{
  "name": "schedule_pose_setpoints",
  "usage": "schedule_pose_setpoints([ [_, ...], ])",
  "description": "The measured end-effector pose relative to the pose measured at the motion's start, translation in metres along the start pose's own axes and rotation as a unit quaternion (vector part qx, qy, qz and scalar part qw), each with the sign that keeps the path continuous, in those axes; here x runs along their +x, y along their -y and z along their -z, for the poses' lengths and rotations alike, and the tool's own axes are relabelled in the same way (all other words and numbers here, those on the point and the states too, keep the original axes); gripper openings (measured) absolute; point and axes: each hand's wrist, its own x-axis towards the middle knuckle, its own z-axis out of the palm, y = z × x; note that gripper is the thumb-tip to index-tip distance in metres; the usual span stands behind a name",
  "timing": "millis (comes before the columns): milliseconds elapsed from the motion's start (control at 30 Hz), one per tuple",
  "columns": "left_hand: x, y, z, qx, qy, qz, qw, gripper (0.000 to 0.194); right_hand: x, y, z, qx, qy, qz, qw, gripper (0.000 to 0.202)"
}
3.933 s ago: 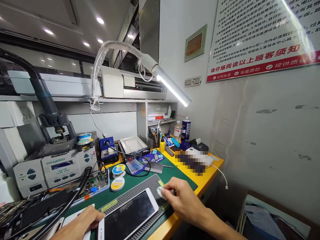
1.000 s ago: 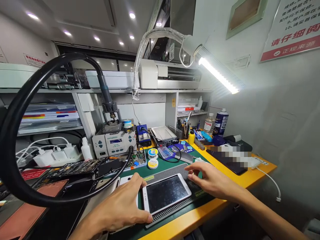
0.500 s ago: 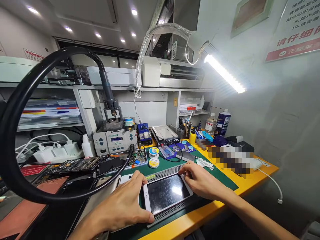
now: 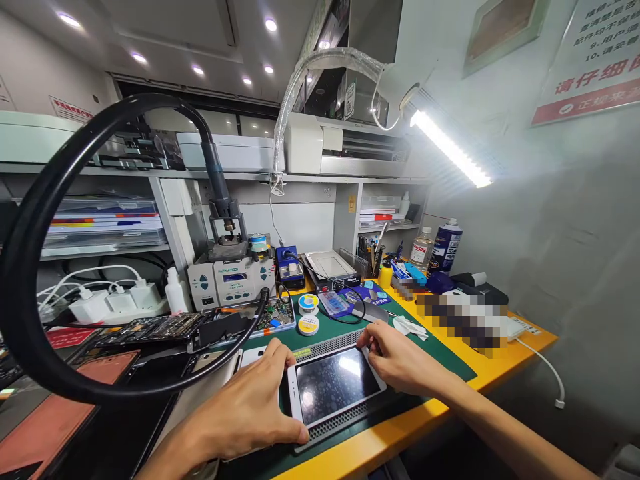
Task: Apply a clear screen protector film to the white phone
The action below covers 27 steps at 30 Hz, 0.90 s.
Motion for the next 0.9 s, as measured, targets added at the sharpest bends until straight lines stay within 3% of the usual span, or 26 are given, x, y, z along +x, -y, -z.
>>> schedule_pose_setpoints([
  [900,-0.0001,0.0007,-0.0013,0.002,-0.002,0.01,1.0,0.056,0.0074,0.0017,0.0048,0.014,0.013,-0.009,1.0,0.022],
])
